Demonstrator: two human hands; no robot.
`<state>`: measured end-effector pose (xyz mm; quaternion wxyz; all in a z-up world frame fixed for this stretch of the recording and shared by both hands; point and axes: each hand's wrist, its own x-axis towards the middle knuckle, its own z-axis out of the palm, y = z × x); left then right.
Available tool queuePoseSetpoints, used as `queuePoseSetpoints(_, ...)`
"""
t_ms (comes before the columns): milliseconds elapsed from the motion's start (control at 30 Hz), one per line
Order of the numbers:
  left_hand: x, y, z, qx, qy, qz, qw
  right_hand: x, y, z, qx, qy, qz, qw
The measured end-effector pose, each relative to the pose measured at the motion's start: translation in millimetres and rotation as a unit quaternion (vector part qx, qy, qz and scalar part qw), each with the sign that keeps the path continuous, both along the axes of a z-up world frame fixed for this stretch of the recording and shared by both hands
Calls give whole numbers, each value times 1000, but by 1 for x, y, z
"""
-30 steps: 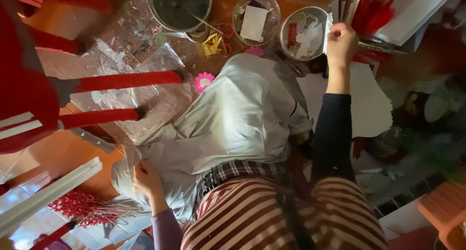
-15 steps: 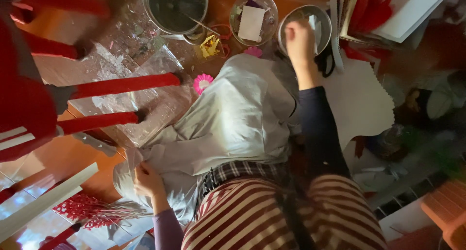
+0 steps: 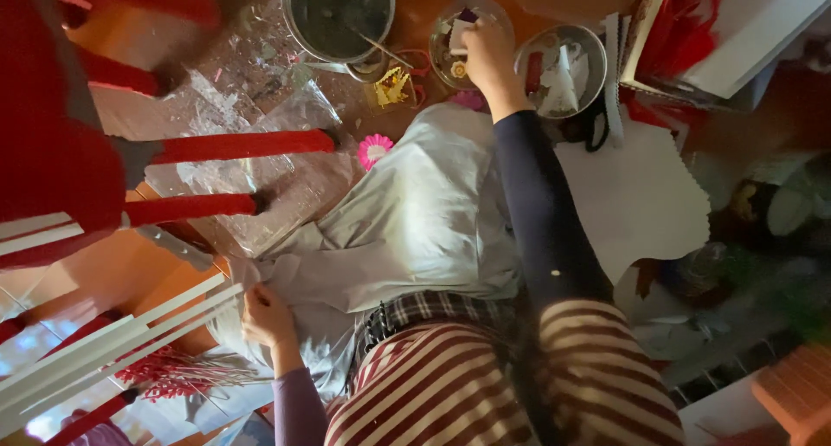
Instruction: The person is decorating and assembling paper horse-shaped lanterns by applying paper pieces and glue.
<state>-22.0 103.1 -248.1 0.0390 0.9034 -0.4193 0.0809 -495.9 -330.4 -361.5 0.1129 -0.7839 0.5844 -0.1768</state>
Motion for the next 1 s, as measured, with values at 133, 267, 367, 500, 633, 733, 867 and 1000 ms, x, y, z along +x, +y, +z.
queuePoseSetpoints(133, -4, -2, 5, -19, -1, -16, 1000, -17, -12, 0, 127, -183, -63, 973)
queuePoseSetpoints(267, -4, -3, 4, -34, -6, -26, 999, -24, -9, 9, -20, -163, -49, 985)
queuePoseSetpoints(367, 20, 20, -26, -27, 20, -12, 999, -15, 4, 23, 1, -196, -77, 978)
queuePoseSetpoints(500, 18, 16, -18, 43, 18, 11, 999, -1, 35, 63, -29, -97, -7, 995)
queuePoseSetpoints(633, 4, 5, -6, 4, -33, -20, 999, 1, 55, 98, -44, -40, -50, 997)
queuePoseSetpoints(733, 3, 3, -3, -17, -12, -24, 999, -20, 70, 54, -157, -202, -109, 960)
queuePoseSetpoints(867, 5, 2, -3, -16, -21, -31, 999, -76, 90, 17, 26, -228, -303, 925)
queuePoseSetpoints(1000, 4, 1, 0, -22, -9, -27, 999, -135, 110, 9, -66, -196, -249, 946)
